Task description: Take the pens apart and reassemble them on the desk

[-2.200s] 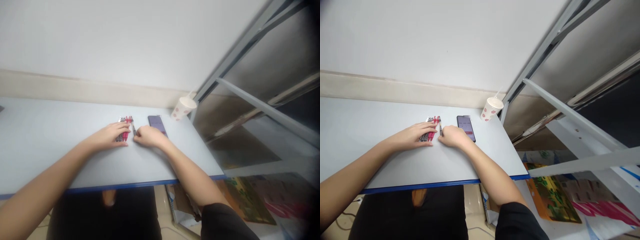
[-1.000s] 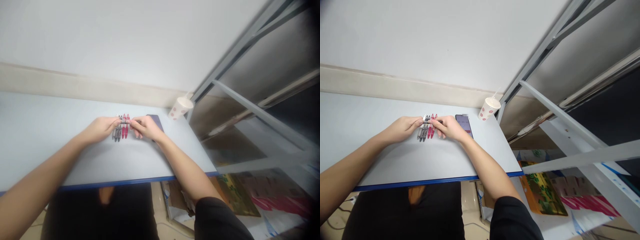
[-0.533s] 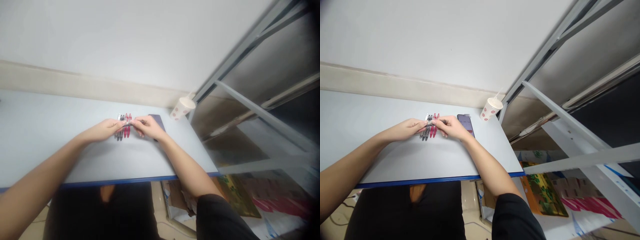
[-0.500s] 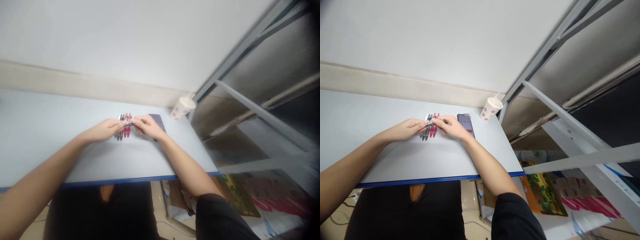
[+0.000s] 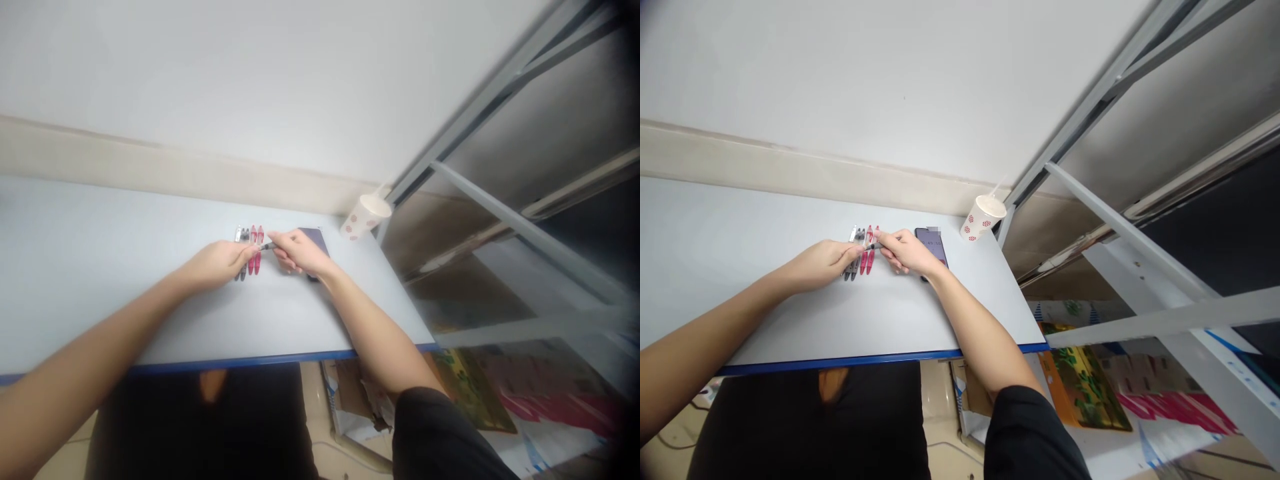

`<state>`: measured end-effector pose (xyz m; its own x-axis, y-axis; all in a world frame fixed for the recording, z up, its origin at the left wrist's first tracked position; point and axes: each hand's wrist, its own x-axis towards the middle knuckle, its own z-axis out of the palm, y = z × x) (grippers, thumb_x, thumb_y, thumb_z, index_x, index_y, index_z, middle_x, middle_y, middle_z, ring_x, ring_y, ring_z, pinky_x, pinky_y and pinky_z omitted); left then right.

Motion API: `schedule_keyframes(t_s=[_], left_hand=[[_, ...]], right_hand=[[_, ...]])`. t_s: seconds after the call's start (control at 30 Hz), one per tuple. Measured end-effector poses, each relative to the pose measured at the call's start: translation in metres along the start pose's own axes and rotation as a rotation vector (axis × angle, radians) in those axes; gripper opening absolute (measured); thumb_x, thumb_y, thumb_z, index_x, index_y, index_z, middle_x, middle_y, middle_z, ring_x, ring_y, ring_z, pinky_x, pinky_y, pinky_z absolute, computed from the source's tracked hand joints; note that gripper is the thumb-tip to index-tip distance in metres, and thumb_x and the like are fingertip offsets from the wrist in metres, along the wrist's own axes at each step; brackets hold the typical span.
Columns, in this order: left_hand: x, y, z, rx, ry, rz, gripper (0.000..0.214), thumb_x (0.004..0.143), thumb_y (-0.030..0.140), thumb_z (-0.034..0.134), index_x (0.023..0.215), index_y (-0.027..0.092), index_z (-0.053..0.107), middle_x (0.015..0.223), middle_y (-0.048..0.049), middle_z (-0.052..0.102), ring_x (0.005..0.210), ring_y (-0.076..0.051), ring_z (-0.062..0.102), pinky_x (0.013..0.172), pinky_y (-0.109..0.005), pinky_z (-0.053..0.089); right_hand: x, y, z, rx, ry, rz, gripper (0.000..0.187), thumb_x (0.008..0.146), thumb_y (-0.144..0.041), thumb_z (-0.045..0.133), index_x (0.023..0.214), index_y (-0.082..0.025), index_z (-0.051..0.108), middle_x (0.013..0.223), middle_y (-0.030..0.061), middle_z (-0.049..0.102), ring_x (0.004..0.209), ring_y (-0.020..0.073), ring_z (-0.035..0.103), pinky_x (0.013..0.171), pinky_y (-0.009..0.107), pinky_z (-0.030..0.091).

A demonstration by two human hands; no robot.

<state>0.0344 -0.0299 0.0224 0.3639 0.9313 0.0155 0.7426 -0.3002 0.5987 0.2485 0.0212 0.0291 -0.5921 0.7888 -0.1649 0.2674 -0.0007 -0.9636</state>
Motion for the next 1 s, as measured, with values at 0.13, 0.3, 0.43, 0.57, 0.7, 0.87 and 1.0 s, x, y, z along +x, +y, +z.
schedule_keyframes(t_s=[0.13,0.3,0.43,0.57,0.7,0.87,1.0], left_hand=[[0.000,-0.003,-0.001,-0.179,-0.039,0.013,0.058,0.105,0.064,0.030,0.066,0.023,0.041,0.061,-0.0006,0.048,0.058,-0.018,0.047,0.058,-0.031,0.036],[0.003,-0.012,0.000,-0.297,-0.130,0.046,0.060,0.105,0.068,0.028,0.065,0.023,0.034,0.059,0.0006,0.039,0.054,-0.016,0.038,0.056,-0.032,0.035],[0.001,-0.017,-0.005,-0.221,-0.077,0.032,0.061,0.105,0.067,0.028,0.066,0.023,0.040,0.061,-0.0001,0.046,0.056,-0.017,0.045,0.057,-0.031,0.036],[-0.002,-0.013,-0.009,-0.043,0.018,-0.004,0.058,0.106,0.060,0.030,0.073,0.023,0.060,0.070,-0.0029,0.065,0.066,-0.021,0.059,0.063,-0.032,0.040],[-0.002,-0.008,-0.011,0.056,-0.006,-0.035,0.060,0.107,0.058,0.027,0.088,0.024,0.073,0.083,-0.0054,0.075,0.076,-0.026,0.067,0.069,-0.033,0.043],[-0.002,-0.006,-0.012,0.120,-0.011,-0.049,0.060,0.106,0.057,0.026,0.085,0.024,0.073,0.081,-0.0059,0.075,0.072,-0.026,0.066,0.068,-0.033,0.042],[-0.001,-0.005,-0.012,0.112,-0.022,-0.064,0.060,0.106,0.058,0.026,0.084,0.024,0.071,0.081,-0.0063,0.074,0.073,-0.026,0.064,0.068,-0.033,0.041]], right_hand=[[-0.003,0.001,-0.009,-0.109,-0.084,-0.119,0.061,0.101,-0.061,0.058,0.057,-0.021,0.047,0.041,-0.0072,0.042,0.037,0.0065,0.039,0.044,0.021,0.034],[-0.005,-0.003,-0.016,-0.248,-0.135,-0.242,0.040,0.096,-0.050,0.069,0.073,-0.018,0.062,0.061,-0.0035,0.060,0.049,0.0083,0.052,0.055,0.023,0.044],[-0.006,-0.005,-0.017,-0.307,-0.053,-0.302,0.024,0.093,-0.040,0.073,0.104,-0.019,0.071,0.099,0.0040,0.074,0.067,0.0116,0.065,0.071,0.029,0.053],[-0.006,-0.004,-0.014,-0.384,-0.045,-0.279,0.024,0.099,-0.039,0.063,0.102,-0.017,0.072,0.086,0.0031,0.073,0.076,0.0157,0.069,0.080,0.032,0.053],[-0.005,-0.004,-0.011,-0.524,0.028,-0.385,0.017,0.094,-0.030,0.068,0.106,-0.019,0.070,0.109,0.0071,0.076,0.095,0.0181,0.068,0.085,0.031,0.050],[-0.005,-0.002,-0.010,-0.559,-0.009,-0.311,0.026,0.101,-0.041,0.060,0.105,-0.017,0.071,0.100,0.0066,0.076,0.088,0.0173,0.067,0.081,0.030,0.048],[-0.003,0.000,-0.010,-0.540,0.031,-0.365,0.027,0.095,-0.038,0.069,0.113,-0.018,0.069,0.115,0.0087,0.076,0.098,0.0186,0.068,0.083,0.029,0.048]])
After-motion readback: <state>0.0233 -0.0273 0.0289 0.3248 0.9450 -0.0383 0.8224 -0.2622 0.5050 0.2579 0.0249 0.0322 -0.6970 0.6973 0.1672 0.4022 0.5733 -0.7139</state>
